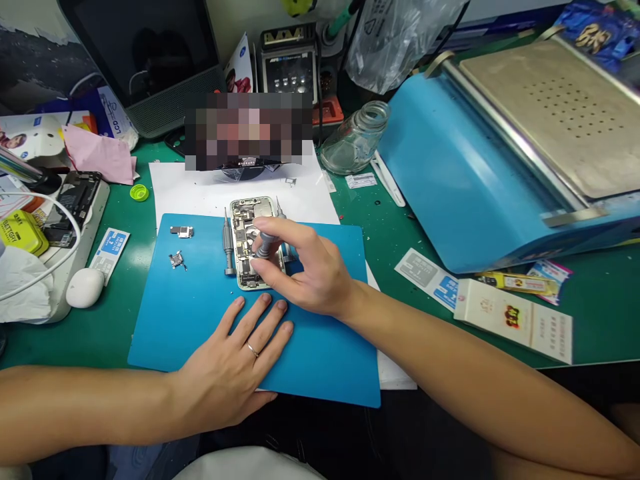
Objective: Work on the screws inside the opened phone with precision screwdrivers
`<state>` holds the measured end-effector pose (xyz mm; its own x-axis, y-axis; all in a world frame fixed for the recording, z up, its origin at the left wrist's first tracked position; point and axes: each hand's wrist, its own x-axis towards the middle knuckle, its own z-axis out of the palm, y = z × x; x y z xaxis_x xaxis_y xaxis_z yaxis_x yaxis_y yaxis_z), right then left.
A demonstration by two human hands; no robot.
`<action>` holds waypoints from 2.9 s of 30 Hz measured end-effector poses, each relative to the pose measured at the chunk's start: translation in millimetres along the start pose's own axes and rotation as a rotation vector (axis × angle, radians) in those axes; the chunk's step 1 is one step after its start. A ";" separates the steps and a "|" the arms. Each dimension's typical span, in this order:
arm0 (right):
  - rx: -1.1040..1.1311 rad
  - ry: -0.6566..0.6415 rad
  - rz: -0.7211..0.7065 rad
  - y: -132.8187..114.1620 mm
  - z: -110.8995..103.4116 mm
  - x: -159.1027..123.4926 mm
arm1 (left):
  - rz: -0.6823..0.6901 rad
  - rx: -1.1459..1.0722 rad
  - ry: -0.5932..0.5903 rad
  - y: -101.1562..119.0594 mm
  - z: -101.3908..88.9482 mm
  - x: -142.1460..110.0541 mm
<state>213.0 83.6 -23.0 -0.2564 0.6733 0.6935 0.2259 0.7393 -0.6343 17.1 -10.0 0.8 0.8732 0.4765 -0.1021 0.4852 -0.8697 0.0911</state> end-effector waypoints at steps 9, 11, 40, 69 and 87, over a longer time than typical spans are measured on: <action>0.004 0.006 0.020 0.5 -0.6 -1.6 | -0.014 -0.019 0.001 0.6 2.0 -1.5; 0.012 0.009 0.010 0.9 -0.6 -1.5 | -0.015 -0.017 0.000 0.6 1.9 -1.4; -0.045 0.032 -0.031 1.6 -0.5 -0.1 | -0.056 -0.005 -0.019 2.3 -0.9 -1.7; -0.048 -0.011 0.010 1.2 -0.1 -0.3 | -0.065 0.034 -0.026 4.0 -0.7 -3.5; -0.062 0.010 0.003 3.3 -0.4 0.3 | -0.029 0.040 0.038 1.9 1.3 -2.7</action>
<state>214.1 86.2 -24.8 -0.2463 0.6755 0.6950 0.2843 0.7359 -0.6145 15.6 -13.1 0.0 0.8602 0.5056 -0.0665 0.5089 -0.8594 0.0491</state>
